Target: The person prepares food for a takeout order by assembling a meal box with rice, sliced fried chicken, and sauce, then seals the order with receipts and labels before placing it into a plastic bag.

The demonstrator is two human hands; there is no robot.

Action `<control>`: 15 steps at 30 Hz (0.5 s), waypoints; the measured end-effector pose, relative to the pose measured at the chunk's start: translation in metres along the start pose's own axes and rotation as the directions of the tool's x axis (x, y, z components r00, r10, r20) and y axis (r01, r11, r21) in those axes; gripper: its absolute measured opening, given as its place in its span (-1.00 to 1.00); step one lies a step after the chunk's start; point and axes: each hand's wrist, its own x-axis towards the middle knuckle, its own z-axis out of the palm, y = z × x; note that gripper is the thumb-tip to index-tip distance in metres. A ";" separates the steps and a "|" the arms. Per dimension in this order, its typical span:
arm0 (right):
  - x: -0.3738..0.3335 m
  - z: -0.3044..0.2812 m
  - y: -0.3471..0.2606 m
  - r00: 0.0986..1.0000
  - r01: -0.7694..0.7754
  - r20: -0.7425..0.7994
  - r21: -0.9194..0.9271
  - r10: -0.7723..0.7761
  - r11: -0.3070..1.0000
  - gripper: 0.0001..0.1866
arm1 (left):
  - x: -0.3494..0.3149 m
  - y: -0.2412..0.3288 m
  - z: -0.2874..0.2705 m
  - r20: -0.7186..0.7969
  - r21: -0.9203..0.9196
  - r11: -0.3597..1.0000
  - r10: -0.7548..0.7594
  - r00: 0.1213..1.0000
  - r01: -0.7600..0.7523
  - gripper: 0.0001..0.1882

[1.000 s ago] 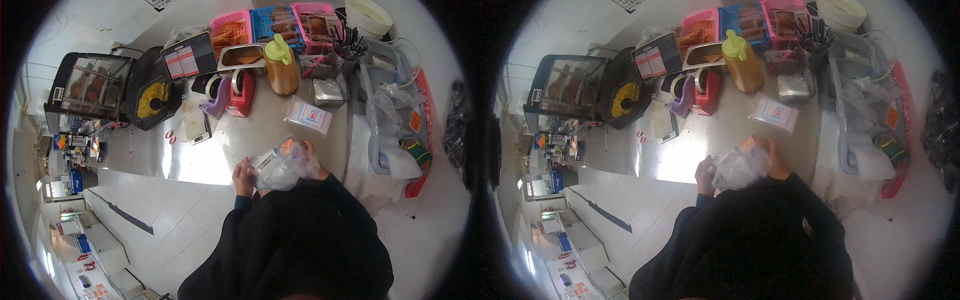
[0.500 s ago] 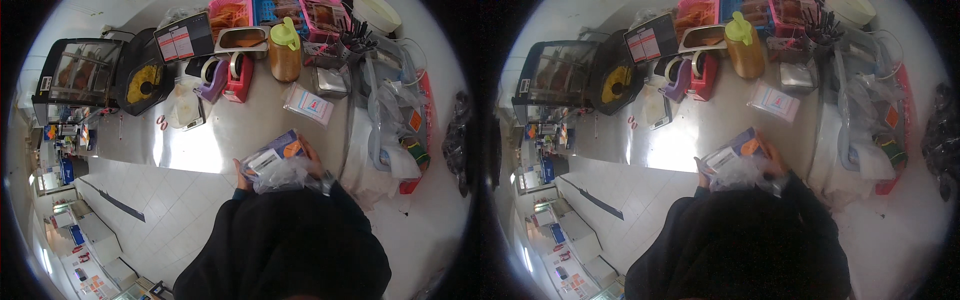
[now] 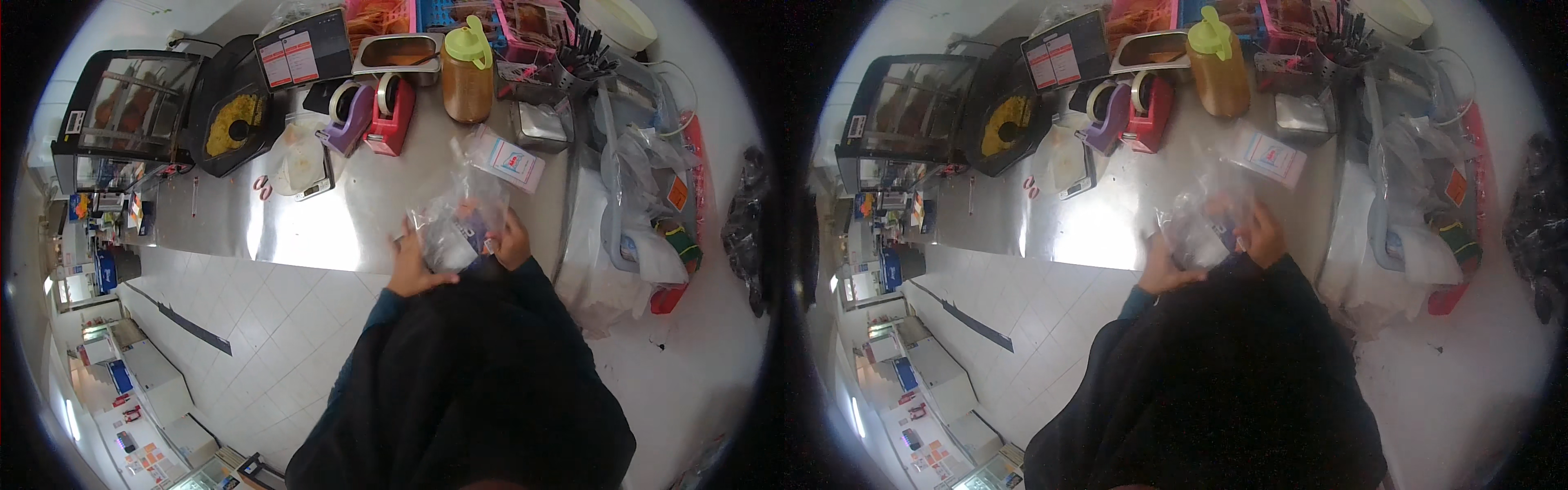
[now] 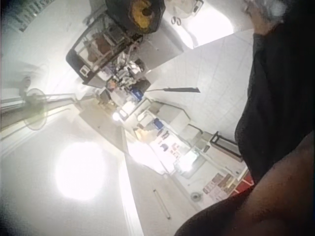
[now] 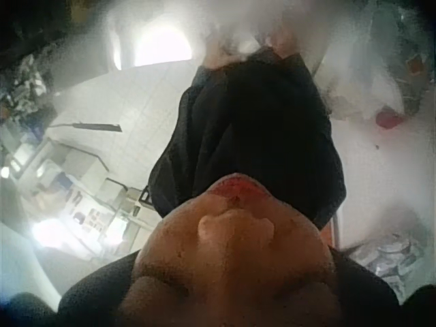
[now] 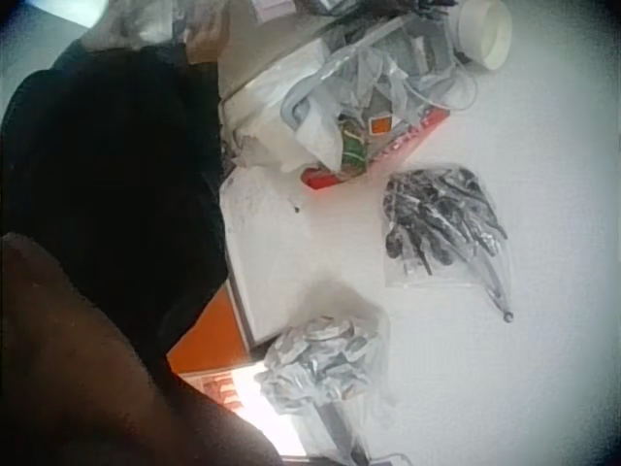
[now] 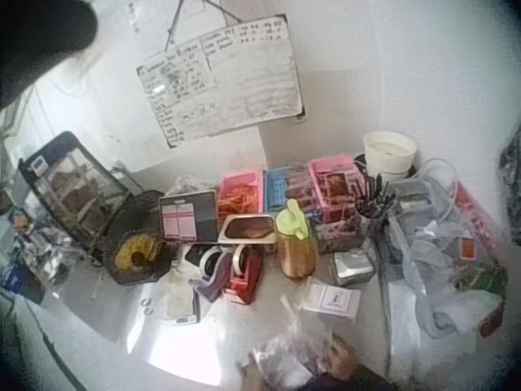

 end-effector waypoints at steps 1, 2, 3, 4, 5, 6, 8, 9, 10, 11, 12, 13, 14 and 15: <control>0.000 0.009 0.002 0.994 0.102 0.027 0.128 -0.106 0.987 -0.68 | 0.006 0.009 0.009 -0.013 0.043 0.996 0.080 0.997 -0.079 -0.27; 0.005 0.012 -0.004 0.987 0.150 0.026 0.189 -0.158 0.970 -0.65 | 0.009 0.007 0.024 -0.015 0.044 0.995 0.092 0.996 -0.091 -0.27; 0.009 0.017 -0.011 0.976 0.203 0.027 0.262 -0.218 0.943 -0.62 | 0.004 -0.005 0.046 -0.116 -0.352 0.933 -0.127 0.985 0.079 -0.34; 0.016 0.020 -0.026 0.941 0.249 0.160 0.273 -0.299 0.929 -0.53 | -0.004 -0.022 0.068 -0.125 -0.702 0.689 -0.369 0.921 0.180 -0.40; 0.021 0.018 -0.033 0.888 0.289 0.283 0.274 -0.364 0.917 -0.43 | -0.002 -0.025 0.074 -0.105 -0.777 0.599 -0.427 0.898 0.194 -0.51; 0.024 0.026 -0.029 0.890 0.292 0.274 0.271 -0.365 0.917 -0.43 | -0.002 -0.028 0.080 -0.082 -0.842 0.501 -0.485 0.870 0.200 -0.59; 0.029 0.040 -0.015 0.961 -0.062 0.235 0.697 -0.146 0.714 -0.33 | 0.018 -0.006 0.061 0.024 -0.977 0.148 -0.646 0.763 0.156 -0.65; 0.033 0.041 -0.014 0.969 -0.149 0.234 0.805 -0.077 0.575 -0.29 | 0.023 -0.004 0.057 0.019 -0.977 0.151 -0.638 0.770 0.149 -0.65; 0.033 0.036 -0.031 0.955 0.043 0.218 0.573 -0.203 0.818 -0.29 | 0.022 -0.005 0.052 -0.032 -0.949 0.275 -0.578 0.816 0.158 -0.63; 0.034 0.035 -0.039 0.939 0.148 0.221 0.430 -0.262 0.891 -0.29 | 0.023 -0.004 0.045 -0.072 -0.903 0.400 -0.501 0.862 0.158 -0.61; 0.035 0.034 -0.046 0.920 0.257 0.223 0.274 -0.322 0.927 -0.29 | 0.021 -0.002 0.039 -0.079 -0.899 0.410 -0.499 0.863 0.155 -0.61; 0.036 0.036 -0.046 0.944 0.068 0.251 0.484 -0.213 0.873 -0.34 | 0.017 0.003 0.033 -0.074 -0.904 0.403 -0.475 0.877 0.142 -0.59; 0.038 0.037 -0.044 0.949 -0.028 0.272 0.577 -0.160 0.817 -0.36 | 0.015 0.006 0.028 -0.069 -0.909 0.395 -0.450 0.890 0.129 -0.56; 0.040 0.039 -0.043 0.950 -0.118 0.292 0.661 -0.109 0.741 -0.39 | 0.013 0.006 0.034 -0.068 -0.952 0.297 -0.452 0.889 0.078 -0.50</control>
